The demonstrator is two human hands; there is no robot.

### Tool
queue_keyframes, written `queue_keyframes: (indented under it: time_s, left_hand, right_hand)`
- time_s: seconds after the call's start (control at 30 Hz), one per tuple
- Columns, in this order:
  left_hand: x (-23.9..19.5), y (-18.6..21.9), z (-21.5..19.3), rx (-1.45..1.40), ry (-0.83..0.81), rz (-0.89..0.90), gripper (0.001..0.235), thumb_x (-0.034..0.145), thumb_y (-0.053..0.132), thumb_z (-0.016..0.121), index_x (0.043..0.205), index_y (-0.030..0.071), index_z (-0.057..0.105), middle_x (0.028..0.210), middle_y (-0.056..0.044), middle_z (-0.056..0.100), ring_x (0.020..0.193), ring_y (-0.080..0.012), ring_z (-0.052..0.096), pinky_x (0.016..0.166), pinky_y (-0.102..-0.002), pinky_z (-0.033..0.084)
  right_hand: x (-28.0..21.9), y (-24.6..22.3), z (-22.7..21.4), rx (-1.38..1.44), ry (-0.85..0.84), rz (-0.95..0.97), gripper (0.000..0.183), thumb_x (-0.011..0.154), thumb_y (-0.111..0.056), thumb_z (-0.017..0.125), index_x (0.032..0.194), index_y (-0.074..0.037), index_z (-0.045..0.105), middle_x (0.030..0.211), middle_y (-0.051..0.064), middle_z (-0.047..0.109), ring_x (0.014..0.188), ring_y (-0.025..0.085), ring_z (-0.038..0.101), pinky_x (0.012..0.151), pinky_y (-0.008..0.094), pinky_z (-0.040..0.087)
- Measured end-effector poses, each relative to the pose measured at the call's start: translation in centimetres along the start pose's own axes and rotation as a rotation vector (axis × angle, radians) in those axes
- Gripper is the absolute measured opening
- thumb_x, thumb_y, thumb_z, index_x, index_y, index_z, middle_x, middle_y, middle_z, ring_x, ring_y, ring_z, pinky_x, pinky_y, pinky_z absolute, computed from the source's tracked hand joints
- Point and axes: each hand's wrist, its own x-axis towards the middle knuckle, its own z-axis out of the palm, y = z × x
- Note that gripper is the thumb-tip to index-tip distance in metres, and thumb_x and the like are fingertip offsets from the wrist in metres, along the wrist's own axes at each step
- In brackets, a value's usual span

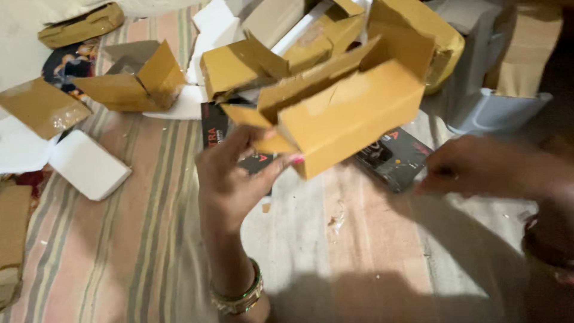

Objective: The person packs smartwatch boxes into small cardboard shipping boxes. They place a watch box inside, close the flaps, and seal the box with clear packing tape. The process is repeated for multiple units.

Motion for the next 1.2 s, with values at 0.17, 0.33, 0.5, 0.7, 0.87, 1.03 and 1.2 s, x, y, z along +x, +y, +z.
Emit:
queue_keyframes:
  time_s: [0.17,0.33,0.5,0.7,0.87,1.03,1.2]
  left_hand:
    - [-1.6,-2.3,0.9,-0.036,-0.236,-0.041,0.030,0.078,0.019,0.092,0.094,0.002,0.073,0.087,-0.010,0.079,0.072,-0.0128,0.073,0.064,-0.025,0.058]
    - [-1.8,-3.0,0.7,-0.158,-0.326,-0.591,0.039,0.077,0.014,0.088,0.112,0.003,0.075,0.094,-0.011,0.081,0.062,-0.0238,0.074,0.053,-0.035,0.057]
    - [-1.6,-2.0,3.7,0.393,0.126,0.144,0.032,0.084,0.017,0.084,0.110,0.000,0.074,0.112,-0.018,0.068,0.104,-0.0315,0.066,0.089,-0.040,0.056]
    - [-3.0,-0.4,9.9,0.326,-0.071,0.286,0.049,0.091,0.041,0.079,0.119,0.001,0.070,0.123,-0.017,0.070,0.117,-0.0333,0.068,0.104,-0.047,0.055]
    - [-2.2,-1.7,9.0,0.462,-0.132,0.196,0.081,0.070,0.064,0.082,0.117,0.000,0.070,0.109,-0.023,0.073,0.099,-0.0378,0.072,0.093,-0.054,0.053]
    - [-1.8,-2.6,7.6,0.265,-0.155,0.043,0.065,0.074,0.054,0.085,0.111,0.002,0.072,0.099,-0.018,0.077,0.090,-0.0335,0.074,0.082,-0.042,0.058]
    - [-2.5,-2.1,8.1,0.175,-0.281,-0.015,0.038,0.075,0.038,0.089,0.098,0.009,0.079,0.088,-0.013,0.078,0.079,-0.0302,0.074,0.075,-0.041,0.056]
  right_hand:
    - [3.2,5.3,-1.4,-0.134,0.540,0.229,0.033,0.097,-0.030,0.066,0.123,-0.010,0.071,0.111,0.013,0.077,0.097,0.028,0.074,0.089,0.044,0.060]
    - [8.0,6.3,0.5,0.133,0.627,0.168,0.046,0.091,-0.023,0.069,0.136,-0.017,0.061,0.121,0.011,0.073,0.110,0.029,0.070,0.093,0.046,0.056]
    - [9.9,4.8,0.8,0.105,0.687,-0.051,0.063,0.080,-0.023,0.078,0.139,-0.012,0.058,0.118,0.019,0.072,0.105,0.035,0.071,0.090,0.044,0.056]
    - [10.9,5.3,0.9,0.205,0.490,0.028,0.059,0.078,-0.030,0.083,0.128,-0.005,0.063,0.104,0.016,0.074,0.092,0.030,0.072,0.082,0.042,0.057]
    - [9.0,7.0,0.4,0.411,0.298,0.022,0.049,0.091,-0.044,0.070,0.116,-0.002,0.067,0.078,0.016,0.068,0.062,0.026,0.063,0.057,0.042,0.055]
    - [4.0,9.4,-1.3,0.065,0.451,0.274,0.047,0.093,-0.052,0.069,0.121,-0.014,0.070,0.084,0.013,0.067,0.063,0.020,0.064,0.062,0.040,0.056]
    - [2.8,11.4,-1.6,0.173,0.476,0.280,0.052,0.093,-0.050,0.068,0.122,-0.007,0.071,0.095,0.017,0.077,0.075,0.026,0.076,0.073,0.040,0.064]
